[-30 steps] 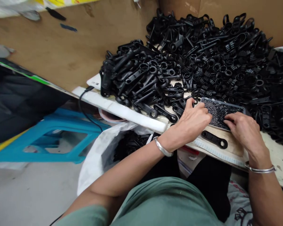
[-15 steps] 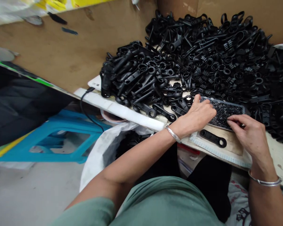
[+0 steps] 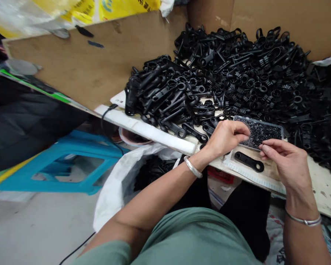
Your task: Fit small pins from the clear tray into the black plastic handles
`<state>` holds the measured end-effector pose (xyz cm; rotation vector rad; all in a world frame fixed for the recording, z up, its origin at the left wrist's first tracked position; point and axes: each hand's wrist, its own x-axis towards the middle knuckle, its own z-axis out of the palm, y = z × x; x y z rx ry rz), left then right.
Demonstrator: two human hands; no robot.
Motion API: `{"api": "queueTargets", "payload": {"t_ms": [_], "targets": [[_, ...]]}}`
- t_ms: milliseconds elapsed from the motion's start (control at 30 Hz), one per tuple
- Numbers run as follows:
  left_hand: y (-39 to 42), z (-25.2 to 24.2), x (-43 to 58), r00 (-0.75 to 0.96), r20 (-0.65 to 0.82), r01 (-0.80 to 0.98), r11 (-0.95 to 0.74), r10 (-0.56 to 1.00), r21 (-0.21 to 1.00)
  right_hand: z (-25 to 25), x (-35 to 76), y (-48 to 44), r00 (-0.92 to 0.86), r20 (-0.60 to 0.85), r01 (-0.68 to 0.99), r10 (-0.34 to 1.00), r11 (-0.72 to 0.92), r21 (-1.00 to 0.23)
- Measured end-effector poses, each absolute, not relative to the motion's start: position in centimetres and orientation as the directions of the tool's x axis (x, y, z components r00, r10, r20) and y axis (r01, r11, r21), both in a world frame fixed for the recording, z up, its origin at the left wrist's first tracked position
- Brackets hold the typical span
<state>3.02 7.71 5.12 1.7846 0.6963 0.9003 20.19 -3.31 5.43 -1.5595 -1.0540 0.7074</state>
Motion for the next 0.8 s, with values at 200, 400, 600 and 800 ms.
{"api": "queueTargets", "payload": {"t_ms": [200, 400, 600, 800], "targets": [[5.1, 4.3, 3.1, 0.560, 0.105, -0.280, 0.068, 0.822, 0.958, 4.7, 18.6, -4.3, 0.478, 0.102, 0.188, 0.872, 0.012, -0.982], [3.7, 4.3, 2.9, 0.551, 0.077, -0.359, 0.152, 0.831, 0.921, 5.0, 17.2, -5.3, 0.506, 0.067, 0.023, 0.860, 0.064, -0.998], [2.8, 4.3, 2.8, 0.531, 0.059, -0.392, 0.183, 0.846, 0.901, 4.8, 17.3, -6.3, 0.444, -0.051, -0.155, 0.895, 0.020, -0.988], [2.0, 4.2, 2.6, 0.544, 0.039, -0.415, 0.229, 0.838, 0.881, 3.9, 17.7, -6.7, 0.402, -0.073, -0.252, 0.913, 0.033, -0.967]]}}
